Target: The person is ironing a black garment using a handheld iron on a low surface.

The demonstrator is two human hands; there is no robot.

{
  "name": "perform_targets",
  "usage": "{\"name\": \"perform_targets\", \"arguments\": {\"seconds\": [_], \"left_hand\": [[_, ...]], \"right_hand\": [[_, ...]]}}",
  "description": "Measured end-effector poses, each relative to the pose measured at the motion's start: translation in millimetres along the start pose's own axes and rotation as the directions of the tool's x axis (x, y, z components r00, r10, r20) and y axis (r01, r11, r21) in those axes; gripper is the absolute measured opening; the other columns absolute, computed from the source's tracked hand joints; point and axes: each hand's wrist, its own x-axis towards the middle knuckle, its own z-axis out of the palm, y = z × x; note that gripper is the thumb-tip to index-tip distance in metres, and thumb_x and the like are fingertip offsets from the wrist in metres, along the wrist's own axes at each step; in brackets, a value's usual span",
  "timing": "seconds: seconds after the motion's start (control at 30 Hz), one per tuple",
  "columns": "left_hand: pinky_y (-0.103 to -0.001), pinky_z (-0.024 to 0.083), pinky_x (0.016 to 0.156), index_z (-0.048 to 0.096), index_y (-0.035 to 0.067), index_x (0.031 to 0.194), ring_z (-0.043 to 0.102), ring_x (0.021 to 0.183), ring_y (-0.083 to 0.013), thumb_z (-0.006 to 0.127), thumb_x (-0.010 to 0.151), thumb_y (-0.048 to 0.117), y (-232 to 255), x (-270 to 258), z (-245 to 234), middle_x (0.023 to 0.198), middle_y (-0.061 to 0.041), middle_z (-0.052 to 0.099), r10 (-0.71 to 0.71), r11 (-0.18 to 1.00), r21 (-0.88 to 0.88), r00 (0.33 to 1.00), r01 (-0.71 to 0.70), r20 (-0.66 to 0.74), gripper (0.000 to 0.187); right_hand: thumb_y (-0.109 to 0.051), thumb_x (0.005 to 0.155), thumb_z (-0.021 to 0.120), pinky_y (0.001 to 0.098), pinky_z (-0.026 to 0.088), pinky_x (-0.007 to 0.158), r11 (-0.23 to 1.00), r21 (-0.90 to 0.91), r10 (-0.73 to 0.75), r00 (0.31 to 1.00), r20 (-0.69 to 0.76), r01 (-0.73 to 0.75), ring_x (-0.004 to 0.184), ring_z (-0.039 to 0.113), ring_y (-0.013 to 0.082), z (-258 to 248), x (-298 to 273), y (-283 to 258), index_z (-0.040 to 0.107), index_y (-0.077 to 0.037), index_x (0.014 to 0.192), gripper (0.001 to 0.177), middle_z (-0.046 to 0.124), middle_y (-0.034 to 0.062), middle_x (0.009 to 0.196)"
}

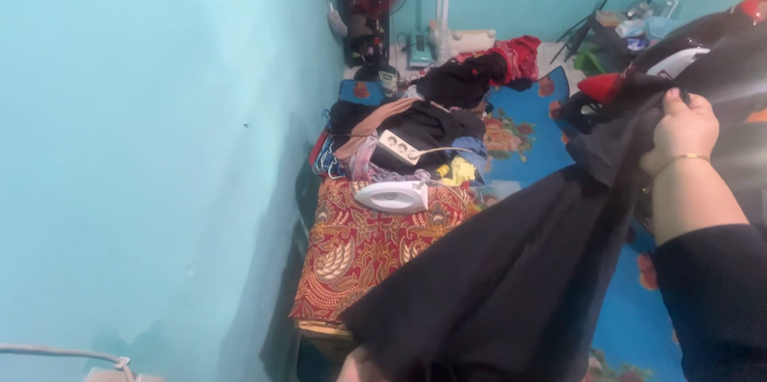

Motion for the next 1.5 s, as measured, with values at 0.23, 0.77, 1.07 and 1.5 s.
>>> {"name": "perform_targets", "arguments": {"seconds": [0.23,0.77,1.07,1.5], "left_hand": [[-0.04,0.046,0.109,0.059,0.003,0.137,0.063,0.122,-0.0253,0.067,0.083,0.028,170.1,-17.8,336.6,0.134,-0.012,0.067,0.017,1.0,-0.017,1.0,-0.016,0.007,0.06],[-0.037,0.04,0.109,0.059,-0.006,0.123,0.049,0.125,-0.0241,0.064,0.113,0.033,276.2,-45.7,305.7,0.134,-0.017,0.051,0.917,-0.227,0.944,-0.274,0.238,0.289,0.041],[-0.033,0.049,0.093,0.066,-0.001,0.124,0.062,0.101,-0.0177,0.06,0.108,0.028,299.7,-105.6,282.4,0.113,-0.01,0.07,0.947,0.303,0.944,-0.07,-0.128,-0.313,0.034],[-0.046,0.044,0.109,0.024,-0.001,0.161,0.055,0.131,-0.0439,0.08,0.083,0.026,329.8,-122.6,101.8,0.143,-0.031,0.055,0.781,0.484,0.566,-0.038,0.668,-0.623,0.1]], "right_hand": [[-0.03,0.102,0.064,0.0326,0.046,0.058,0.939,-0.207,0.236,0.953,-0.191,-0.274,0.073,0.058,0.0077,-9.1,-8.5,19.9,0.063,-0.022,0.111,0.013,0.064,-0.0088,0.091],[-0.017,0.111,0.069,0.0214,0.046,0.086,0.824,-0.472,-0.125,0.914,0.385,0.312,0.095,0.06,0.0052,-11.4,-88.4,25.6,0.07,-0.003,0.12,0.017,0.069,0.0017,0.105],[-0.035,0.113,0.058,0.0826,0.026,0.088,0.646,-0.717,0.579,0.78,0.237,-0.261,0.113,0.045,0.0665,61.5,-131.2,31.1,0.064,-0.012,0.13,0.029,0.044,0.0416,0.113],[-0.024,0.097,0.057,0.0458,0.057,0.087,0.838,-0.361,0.535,0.486,0.691,-0.409,0.105,0.067,0.032,257.9,-151.6,297.7,0.063,-0.01,0.127,0.033,0.068,0.0104,0.122]]}}
